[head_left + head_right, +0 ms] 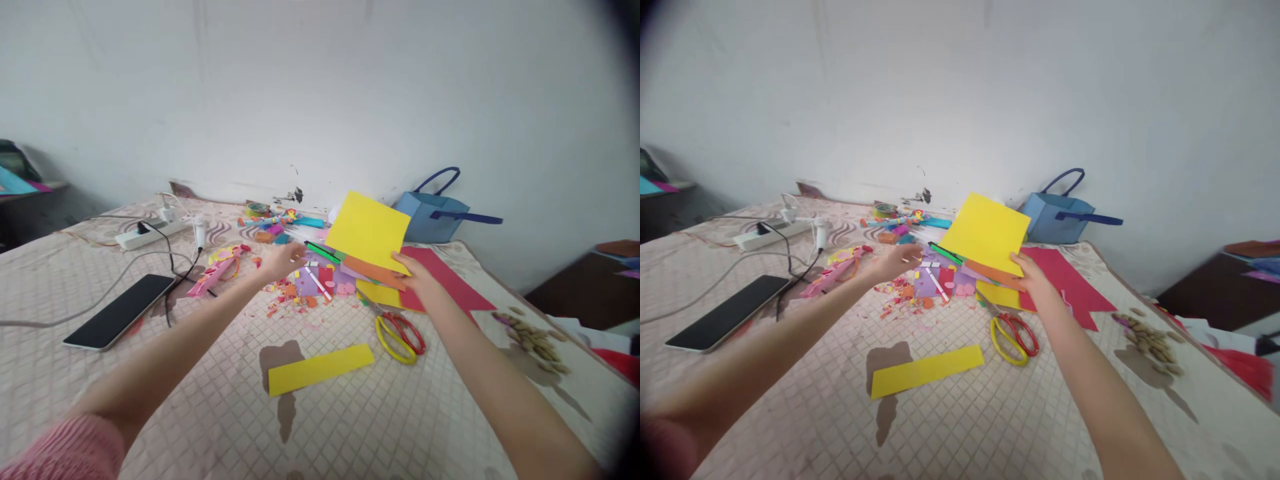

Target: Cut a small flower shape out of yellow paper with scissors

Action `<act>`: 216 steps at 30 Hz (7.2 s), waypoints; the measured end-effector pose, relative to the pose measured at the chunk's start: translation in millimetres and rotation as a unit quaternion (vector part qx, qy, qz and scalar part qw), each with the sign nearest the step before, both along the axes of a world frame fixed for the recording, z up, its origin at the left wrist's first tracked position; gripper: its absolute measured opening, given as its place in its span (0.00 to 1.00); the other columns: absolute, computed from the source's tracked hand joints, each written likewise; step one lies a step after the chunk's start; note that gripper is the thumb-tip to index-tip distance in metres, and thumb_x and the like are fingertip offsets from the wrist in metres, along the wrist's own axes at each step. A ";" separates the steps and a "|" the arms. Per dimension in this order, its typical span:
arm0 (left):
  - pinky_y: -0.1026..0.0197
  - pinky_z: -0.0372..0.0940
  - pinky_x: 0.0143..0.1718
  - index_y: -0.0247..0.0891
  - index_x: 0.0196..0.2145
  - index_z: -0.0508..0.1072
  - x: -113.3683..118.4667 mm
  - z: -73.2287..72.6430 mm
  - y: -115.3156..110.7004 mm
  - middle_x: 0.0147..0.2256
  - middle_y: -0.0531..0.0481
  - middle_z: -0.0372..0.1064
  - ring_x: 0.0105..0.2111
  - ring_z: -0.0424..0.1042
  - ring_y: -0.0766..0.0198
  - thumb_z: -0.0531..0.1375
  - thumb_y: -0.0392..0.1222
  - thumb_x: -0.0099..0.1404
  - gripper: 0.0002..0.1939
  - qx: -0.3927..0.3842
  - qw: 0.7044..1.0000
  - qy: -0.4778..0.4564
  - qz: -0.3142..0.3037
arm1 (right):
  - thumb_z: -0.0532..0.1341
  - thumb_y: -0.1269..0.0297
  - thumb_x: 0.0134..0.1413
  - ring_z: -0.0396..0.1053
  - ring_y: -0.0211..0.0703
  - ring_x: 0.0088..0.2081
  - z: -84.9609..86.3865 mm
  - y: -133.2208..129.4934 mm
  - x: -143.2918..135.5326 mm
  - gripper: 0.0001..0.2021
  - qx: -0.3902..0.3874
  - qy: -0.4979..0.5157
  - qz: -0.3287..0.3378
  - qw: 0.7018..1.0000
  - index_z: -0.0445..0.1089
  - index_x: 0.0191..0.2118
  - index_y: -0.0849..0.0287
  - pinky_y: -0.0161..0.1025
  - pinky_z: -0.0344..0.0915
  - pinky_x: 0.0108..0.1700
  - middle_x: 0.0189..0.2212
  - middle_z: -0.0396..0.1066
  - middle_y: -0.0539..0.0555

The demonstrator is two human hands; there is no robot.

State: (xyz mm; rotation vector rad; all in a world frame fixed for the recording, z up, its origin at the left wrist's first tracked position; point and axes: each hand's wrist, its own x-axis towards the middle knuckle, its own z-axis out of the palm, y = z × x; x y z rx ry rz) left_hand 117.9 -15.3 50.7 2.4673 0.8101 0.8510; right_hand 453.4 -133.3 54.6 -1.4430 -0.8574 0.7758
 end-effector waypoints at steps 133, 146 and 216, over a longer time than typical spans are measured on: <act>0.64 0.63 0.30 0.34 0.33 0.65 -19.5 -43.7 -125.8 0.29 0.51 0.67 0.28 0.68 0.68 0.64 0.45 0.54 0.14 -0.375 0.882 -0.285 -0.014 | 0.66 0.58 0.45 0.64 0.38 0.27 -57.0 -63.8 -220.9 0.09 0.062 0.153 0.132 0.977 0.68 0.28 0.57 0.34 0.62 0.27 0.26 0.67 0.48; 0.68 0.57 0.24 0.35 0.41 0.62 -20.2 -43.7 -127.2 0.21 0.59 0.61 0.21 0.62 0.72 0.61 0.40 0.58 0.16 -0.357 0.893 -0.274 -0.010 | 0.64 0.57 0.47 0.62 0.37 0.26 -58.0 -64.6 -220.2 0.10 0.051 0.126 0.148 0.980 0.67 0.28 0.57 0.34 0.59 0.26 0.26 0.66 0.48; 0.65 0.69 0.27 0.32 0.28 0.73 -19.9 -35.7 -133.9 0.26 0.46 0.75 0.25 0.75 0.65 0.66 0.49 0.53 0.15 -0.578 0.798 -0.166 -0.036 | 0.64 0.57 0.47 0.60 0.35 0.23 -53.9 -63.3 -210.0 0.11 0.050 0.118 0.146 0.981 0.66 0.25 0.57 0.34 0.58 0.26 0.22 0.64 0.46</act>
